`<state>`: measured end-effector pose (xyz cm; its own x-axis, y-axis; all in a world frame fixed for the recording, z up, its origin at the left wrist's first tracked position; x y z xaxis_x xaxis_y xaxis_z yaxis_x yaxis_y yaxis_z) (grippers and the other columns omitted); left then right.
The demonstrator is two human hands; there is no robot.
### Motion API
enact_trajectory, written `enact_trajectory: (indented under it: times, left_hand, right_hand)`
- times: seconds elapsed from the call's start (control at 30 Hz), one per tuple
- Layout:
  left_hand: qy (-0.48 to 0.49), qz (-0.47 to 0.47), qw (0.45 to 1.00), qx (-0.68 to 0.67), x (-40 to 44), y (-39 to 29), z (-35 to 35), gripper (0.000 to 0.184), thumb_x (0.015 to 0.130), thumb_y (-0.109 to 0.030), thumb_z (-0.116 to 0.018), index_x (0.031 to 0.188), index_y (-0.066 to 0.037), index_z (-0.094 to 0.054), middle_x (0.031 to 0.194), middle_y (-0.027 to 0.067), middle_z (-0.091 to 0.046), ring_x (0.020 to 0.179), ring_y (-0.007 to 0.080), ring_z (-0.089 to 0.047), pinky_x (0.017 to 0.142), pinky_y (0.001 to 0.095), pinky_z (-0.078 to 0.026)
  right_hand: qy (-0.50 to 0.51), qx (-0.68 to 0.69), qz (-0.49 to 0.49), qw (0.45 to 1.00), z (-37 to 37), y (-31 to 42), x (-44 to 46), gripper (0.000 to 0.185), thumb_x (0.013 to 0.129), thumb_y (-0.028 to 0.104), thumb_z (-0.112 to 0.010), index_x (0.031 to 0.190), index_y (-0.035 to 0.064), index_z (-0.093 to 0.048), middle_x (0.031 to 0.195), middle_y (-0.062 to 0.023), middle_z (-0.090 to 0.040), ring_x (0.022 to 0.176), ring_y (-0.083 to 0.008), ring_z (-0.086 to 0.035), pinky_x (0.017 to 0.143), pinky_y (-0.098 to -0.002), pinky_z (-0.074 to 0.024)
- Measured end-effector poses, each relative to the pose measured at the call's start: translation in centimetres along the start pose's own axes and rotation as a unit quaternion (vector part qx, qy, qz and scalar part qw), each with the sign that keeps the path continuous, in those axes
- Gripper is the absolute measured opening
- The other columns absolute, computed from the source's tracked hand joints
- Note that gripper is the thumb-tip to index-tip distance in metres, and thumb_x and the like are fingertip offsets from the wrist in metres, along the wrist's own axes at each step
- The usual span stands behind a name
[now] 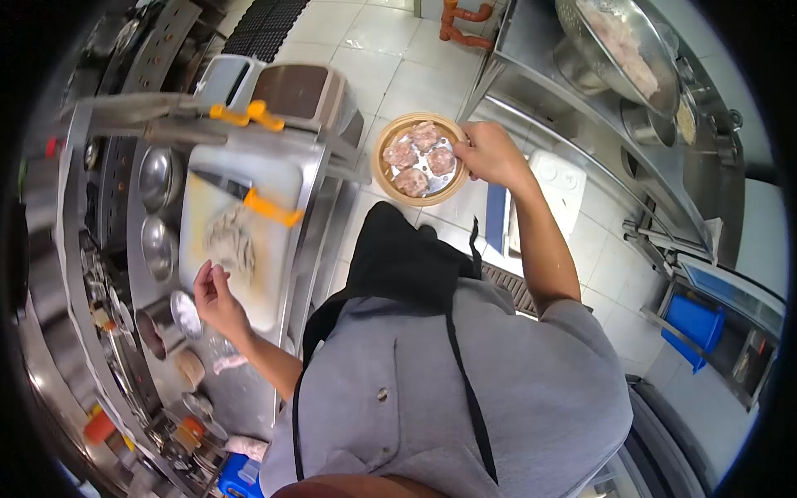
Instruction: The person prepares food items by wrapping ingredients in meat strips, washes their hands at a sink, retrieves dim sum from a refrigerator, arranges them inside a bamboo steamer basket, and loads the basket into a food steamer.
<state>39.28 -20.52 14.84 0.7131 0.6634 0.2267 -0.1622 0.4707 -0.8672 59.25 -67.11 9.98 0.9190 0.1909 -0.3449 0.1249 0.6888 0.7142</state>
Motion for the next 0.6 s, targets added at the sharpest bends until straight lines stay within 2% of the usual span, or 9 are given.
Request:
enact_trajectory:
  times: [0.1,0.17,0.27,0.4,0.47,0.6]
  left_hand:
    - [-0.008,-0.020,0.999,-0.028,4.6,-3.4,-5.3,0.021,0.090,-0.004,-0.065,0.109,0.004,-0.063,0.086,0.0054,-0.062,0.074,0.0117,-0.058,0.069,0.0235,-0.048]
    - [0.007,-0.042,0.999,-0.019,8.2,-5.7,-9.8,0.021,0.090,-0.003,-0.064,0.109,0.004,-0.063,0.087,0.0051,-0.062,0.074,0.0111,-0.057,0.069,0.0235,-0.048]
    - [0.055,-0.027,0.997,-0.054,14.4,-7.5,-17.8,0.023,0.088,0.001,-0.064,0.110,0.004,-0.063,0.089,0.0053,-0.062,0.076,0.0108,-0.058,0.072,0.0229,-0.047]
    - [0.137,-0.092,0.986,-0.025,24.2,-14.8,-28.4,0.025,0.083,0.002,-0.067,0.109,0.002,-0.065,0.087,0.0049,-0.063,0.077,0.0111,-0.058,0.073,0.0240,-0.047]
    - [0.165,-0.121,0.979,-0.012,27.7,-18.9,-31.8,0.026,0.082,0.002,-0.068,0.107,0.002,-0.065,0.083,0.0057,-0.062,0.075,0.0118,-0.058,0.072,0.0245,-0.047]
    - [0.194,-0.170,0.964,0.068,34.3,-24.7,-37.3,0.026,0.082,-0.002,-0.070,0.107,0.000,-0.066,0.084,0.0066,-0.063,0.075,0.0135,-0.058,0.072,0.0254,-0.048]
  right_hand:
    - [-0.032,-0.014,0.008,0.999,3.9,-2.3,7.0,0.025,0.081,0.014,-0.055,0.077,-0.0093,-0.062,0.056,-0.0177,-0.061,0.048,-0.0240,-0.064,0.053,-0.0363,-0.0521]
    - [-0.054,-0.021,0.039,0.998,5.6,-2.4,12.1,0.027,0.082,0.015,-0.053,0.069,-0.0079,-0.061,0.054,-0.0166,-0.061,0.050,-0.0259,-0.065,0.055,-0.0373,-0.0522]
    - [-0.029,0.025,0.001,0.999,7.2,-3.7,21.4,0.027,0.082,0.014,-0.052,0.066,-0.0069,-0.060,0.051,-0.0170,-0.059,0.048,-0.0249,-0.065,0.052,-0.0371,-0.0520]
    - [-0.024,0.041,0.032,0.998,10.3,-1.9,32.8,0.028,0.082,0.014,-0.052,0.065,-0.0079,-0.060,0.050,-0.0183,-0.058,0.046,-0.0249,-0.064,0.050,-0.0374,-0.0522]
    - [-0.060,0.038,0.003,0.997,12.2,-1.6,37.8,0.029,0.081,0.014,-0.052,0.066,-0.0099,-0.059,0.051,-0.0206,-0.058,0.045,-0.0258,-0.064,0.051,-0.0384,-0.0525]
    - [-0.069,0.032,0.032,0.997,15.2,0.3,48.8,0.031,0.082,0.014,-0.053,0.067,-0.0127,-0.059,0.052,-0.0225,-0.059,0.046,-0.0274,-0.065,0.050,-0.0394,-0.0532]
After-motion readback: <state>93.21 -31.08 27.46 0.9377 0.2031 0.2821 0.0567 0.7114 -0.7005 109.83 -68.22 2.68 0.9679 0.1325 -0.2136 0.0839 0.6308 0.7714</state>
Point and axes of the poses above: each hand's wrist, its own x-axis towards the middle knuckle, its own z-axis out of the back of the hand, y = z × x, the point moved 9 cm from there along x, towards the middle knuckle
